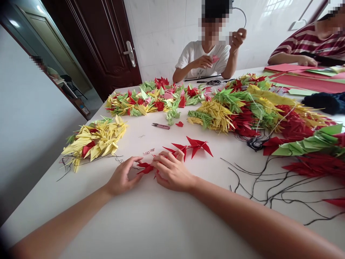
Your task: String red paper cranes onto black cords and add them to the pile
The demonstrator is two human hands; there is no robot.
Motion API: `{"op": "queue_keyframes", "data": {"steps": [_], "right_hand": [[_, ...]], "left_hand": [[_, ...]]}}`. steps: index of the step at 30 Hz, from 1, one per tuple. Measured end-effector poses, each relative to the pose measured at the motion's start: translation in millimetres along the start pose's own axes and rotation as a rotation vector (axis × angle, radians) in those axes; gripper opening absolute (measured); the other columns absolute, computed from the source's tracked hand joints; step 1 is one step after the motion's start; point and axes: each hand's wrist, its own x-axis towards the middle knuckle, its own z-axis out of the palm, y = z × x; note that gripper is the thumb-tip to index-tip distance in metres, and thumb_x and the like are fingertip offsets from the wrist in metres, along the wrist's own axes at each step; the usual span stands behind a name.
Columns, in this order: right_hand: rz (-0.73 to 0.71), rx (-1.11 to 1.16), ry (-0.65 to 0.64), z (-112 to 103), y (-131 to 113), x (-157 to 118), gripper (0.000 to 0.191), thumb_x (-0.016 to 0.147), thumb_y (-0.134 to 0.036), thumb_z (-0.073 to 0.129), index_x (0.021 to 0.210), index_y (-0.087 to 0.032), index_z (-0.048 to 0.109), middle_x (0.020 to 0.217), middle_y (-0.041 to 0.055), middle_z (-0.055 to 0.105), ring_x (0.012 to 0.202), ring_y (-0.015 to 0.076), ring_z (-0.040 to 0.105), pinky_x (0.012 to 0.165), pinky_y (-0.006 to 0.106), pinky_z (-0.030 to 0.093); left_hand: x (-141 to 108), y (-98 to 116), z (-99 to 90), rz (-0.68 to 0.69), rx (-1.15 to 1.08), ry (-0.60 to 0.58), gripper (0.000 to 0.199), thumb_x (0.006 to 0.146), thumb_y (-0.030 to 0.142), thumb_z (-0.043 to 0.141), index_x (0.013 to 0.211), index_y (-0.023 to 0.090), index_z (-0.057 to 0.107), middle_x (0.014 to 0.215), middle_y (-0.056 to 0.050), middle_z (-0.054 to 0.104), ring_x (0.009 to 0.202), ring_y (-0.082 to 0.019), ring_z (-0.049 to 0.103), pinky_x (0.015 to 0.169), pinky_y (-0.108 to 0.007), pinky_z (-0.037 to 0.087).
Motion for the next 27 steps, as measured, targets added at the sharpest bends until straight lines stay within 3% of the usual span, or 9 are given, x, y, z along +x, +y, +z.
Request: {"op": "queue_keyframes", "data": {"steps": [4, 8, 14, 23, 27], "right_hand": [[0.08, -0.018, -0.052, 0.2, 1.8, 0.3, 0.03, 0.089, -0.032, 0.054, 0.115, -0.019, 0.058, 0.112, 0.0072, 0.068, 0.107, 0.0245, 0.053, 0.086, 0.04, 0.026], [0.041, -0.013, -0.042, 4.0, 4.5, -1.9, 0.025, 0.09, -0.042, 0.057, 0.108, -0.025, 0.063, 0.107, 0.0031, 0.07, 0.108, 0.0243, 0.052, 0.088, 0.041, 0.025], [-0.003, -0.049, -0.063, 7.4, 6.7, -6.0, 0.014, 0.093, -0.032, 0.055, 0.091, -0.029, 0.069, 0.104, 0.0013, 0.069, 0.105, 0.0225, 0.051, 0.086, 0.041, 0.023], [0.014, 0.002, 0.034, 6.7, 6.1, -5.1, 0.013, 0.092, -0.032, 0.057, 0.089, -0.028, 0.069, 0.092, -0.0008, 0.069, 0.095, 0.0191, 0.053, 0.082, 0.04, 0.022], [0.03, -0.033, 0.007, 6.5, 6.5, -5.7, 0.013, 0.092, -0.034, 0.058, 0.09, -0.031, 0.071, 0.089, 0.0, 0.068, 0.093, 0.0198, 0.053, 0.081, 0.04, 0.021]], "left_hand": [[-1.2, 0.3, 0.5, 0.064, -0.023, 0.048, 0.034, 0.084, 0.02, 0.055, 0.117, 0.021, 0.051, 0.097, -0.004, 0.071, 0.087, -0.017, 0.067, 0.075, -0.029, 0.054], [-2.3, -0.1, 1.5, 0.197, -0.008, 0.055, 0.029, 0.086, 0.016, 0.054, 0.114, 0.022, 0.051, 0.091, -0.002, 0.072, 0.08, -0.015, 0.068, 0.072, -0.027, 0.053], [-3.2, -2.2, 2.3, 0.276, 0.025, 0.024, 0.03, 0.087, 0.016, 0.053, 0.116, 0.023, 0.051, 0.093, -0.003, 0.073, 0.073, -0.014, 0.068, 0.071, -0.027, 0.054], [-2.0, 2.2, -3.8, 0.259, -0.046, 0.013, 0.05, 0.075, 0.036, 0.066, 0.12, 0.021, 0.049, 0.108, -0.01, 0.063, 0.097, -0.022, 0.064, 0.079, -0.033, 0.055], [-3.3, 1.4, -3.8, 0.265, -0.04, 0.103, 0.042, 0.077, 0.034, 0.06, 0.116, 0.021, 0.054, 0.107, -0.011, 0.06, 0.098, -0.023, 0.061, 0.08, -0.036, 0.055]]}}
